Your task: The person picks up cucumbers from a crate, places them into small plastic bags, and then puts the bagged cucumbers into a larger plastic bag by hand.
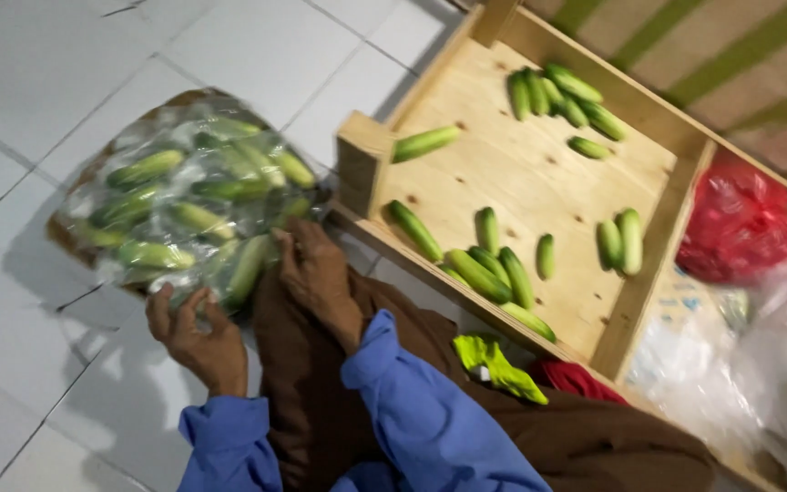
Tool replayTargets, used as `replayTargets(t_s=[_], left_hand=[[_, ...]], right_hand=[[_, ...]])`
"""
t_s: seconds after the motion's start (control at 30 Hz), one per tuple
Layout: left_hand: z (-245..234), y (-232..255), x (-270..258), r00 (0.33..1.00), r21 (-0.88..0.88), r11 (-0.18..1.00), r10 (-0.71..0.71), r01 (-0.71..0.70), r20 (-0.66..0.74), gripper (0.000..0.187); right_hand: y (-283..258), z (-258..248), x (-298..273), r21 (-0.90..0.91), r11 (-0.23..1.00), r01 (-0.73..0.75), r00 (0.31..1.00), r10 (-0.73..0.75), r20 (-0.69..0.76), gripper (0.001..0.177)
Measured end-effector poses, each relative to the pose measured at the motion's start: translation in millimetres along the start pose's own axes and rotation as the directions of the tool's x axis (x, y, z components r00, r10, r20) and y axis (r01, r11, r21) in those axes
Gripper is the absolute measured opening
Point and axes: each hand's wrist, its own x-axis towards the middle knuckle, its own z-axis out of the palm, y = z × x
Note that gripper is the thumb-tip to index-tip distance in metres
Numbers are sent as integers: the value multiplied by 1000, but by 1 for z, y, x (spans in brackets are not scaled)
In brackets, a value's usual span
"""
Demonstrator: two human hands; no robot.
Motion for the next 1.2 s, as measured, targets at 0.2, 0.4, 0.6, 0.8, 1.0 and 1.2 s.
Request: replayTargets(t_s=[0.2, 0.4, 0.6, 0.8, 1.0, 1.2], left_hand=[[-21, 105, 16, 982, -288, 955, 115, -67, 152, 9], [-1, 146, -8, 919, -328, 914, 323, -240, 226, 12], [32, 161, -38, 874, -168, 934, 356, -316, 331, 6], [98, 222, -97, 737, -631, 766, 498, -126, 458, 8], [187, 287, -162, 488, -773, 633, 685, -31, 542, 15], [234, 297, -176, 183, -626, 768, 640, -134, 747, 36]], right_hand=[[-18, -43, -11, 176, 984, 21, 998, -32, 62, 19], [26, -77, -44, 268, 962, 49, 959, -120, 255, 40], [65, -163, -67, 119, 991, -54, 971, 24, 238, 32], [203, -239, -125, -127, 980, -154, 987, 147, -63, 39], [287, -290, -141, -335, 801, -497, 868, 468, -167, 42], [279, -293, -118, -400, 608, -686, 626, 773, 103, 56]])
